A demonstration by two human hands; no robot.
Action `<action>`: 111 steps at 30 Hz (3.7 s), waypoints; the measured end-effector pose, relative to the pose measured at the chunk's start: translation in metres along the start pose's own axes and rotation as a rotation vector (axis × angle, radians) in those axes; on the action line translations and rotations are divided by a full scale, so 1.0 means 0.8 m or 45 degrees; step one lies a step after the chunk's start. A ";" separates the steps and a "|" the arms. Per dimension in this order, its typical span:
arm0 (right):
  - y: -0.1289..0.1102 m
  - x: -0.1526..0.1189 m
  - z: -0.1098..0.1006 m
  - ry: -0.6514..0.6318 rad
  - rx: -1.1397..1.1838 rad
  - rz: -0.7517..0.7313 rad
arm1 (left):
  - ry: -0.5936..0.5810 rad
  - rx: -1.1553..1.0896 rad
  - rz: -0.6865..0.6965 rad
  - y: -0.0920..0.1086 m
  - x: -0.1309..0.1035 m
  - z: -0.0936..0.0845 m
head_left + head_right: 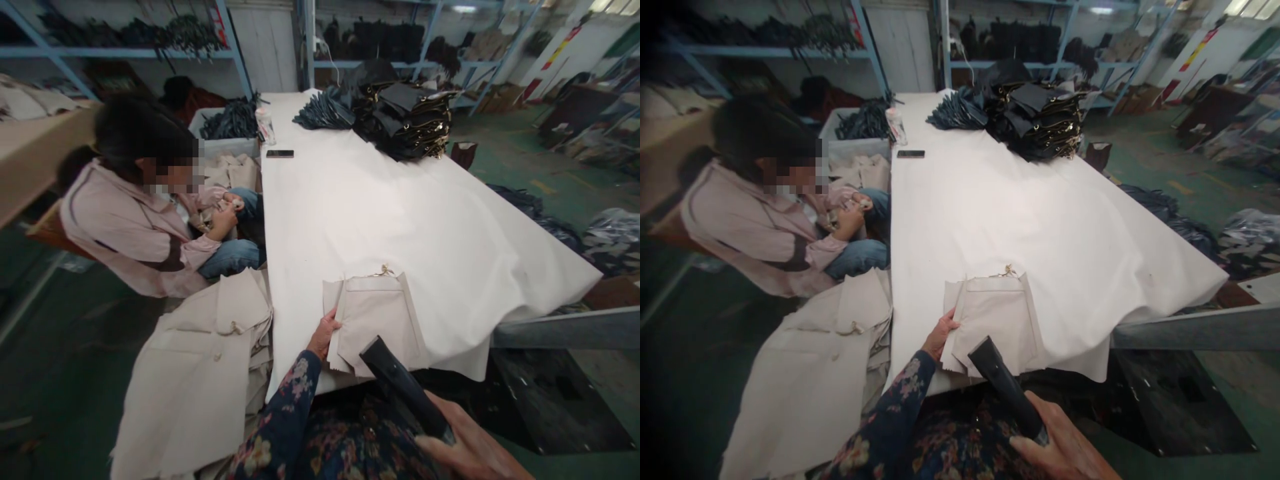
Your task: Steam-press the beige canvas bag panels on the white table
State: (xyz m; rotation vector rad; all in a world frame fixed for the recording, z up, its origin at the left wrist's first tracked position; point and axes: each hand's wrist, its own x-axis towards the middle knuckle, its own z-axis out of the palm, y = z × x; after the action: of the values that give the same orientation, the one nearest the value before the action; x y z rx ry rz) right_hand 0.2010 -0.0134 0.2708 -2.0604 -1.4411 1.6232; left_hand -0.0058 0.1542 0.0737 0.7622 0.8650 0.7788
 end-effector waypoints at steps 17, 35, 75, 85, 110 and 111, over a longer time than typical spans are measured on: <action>-0.006 0.048 -0.016 0.120 -0.010 -0.092 | 0.929 0.931 0.196 0.035 0.000 0.012; -0.073 0.113 -0.037 -0.150 0.355 -0.319 | 0.094 0.028 0.400 0.072 0.003 0.058; 0.038 0.090 -0.097 0.220 0.534 -0.125 | 0.530 1.133 0.363 0.102 0.005 0.067; 0.067 0.068 -0.094 0.265 0.594 -0.056 | 0.293 2.431 0.887 0.221 0.017 0.112; 0.040 0.143 -0.029 -0.052 0.423 -0.127 | 0.083 1.898 0.799 -0.057 -0.006 0.012; 0.039 0.151 -0.026 -0.056 0.407 -0.130 | 0.084 1.898 0.803 -0.057 -0.006 0.012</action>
State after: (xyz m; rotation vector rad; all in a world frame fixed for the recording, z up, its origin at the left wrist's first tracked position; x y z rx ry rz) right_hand 0.2302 0.0682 0.1783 -1.7581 -1.1849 1.7358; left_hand 0.0128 0.1252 0.0422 2.4143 1.2343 0.5890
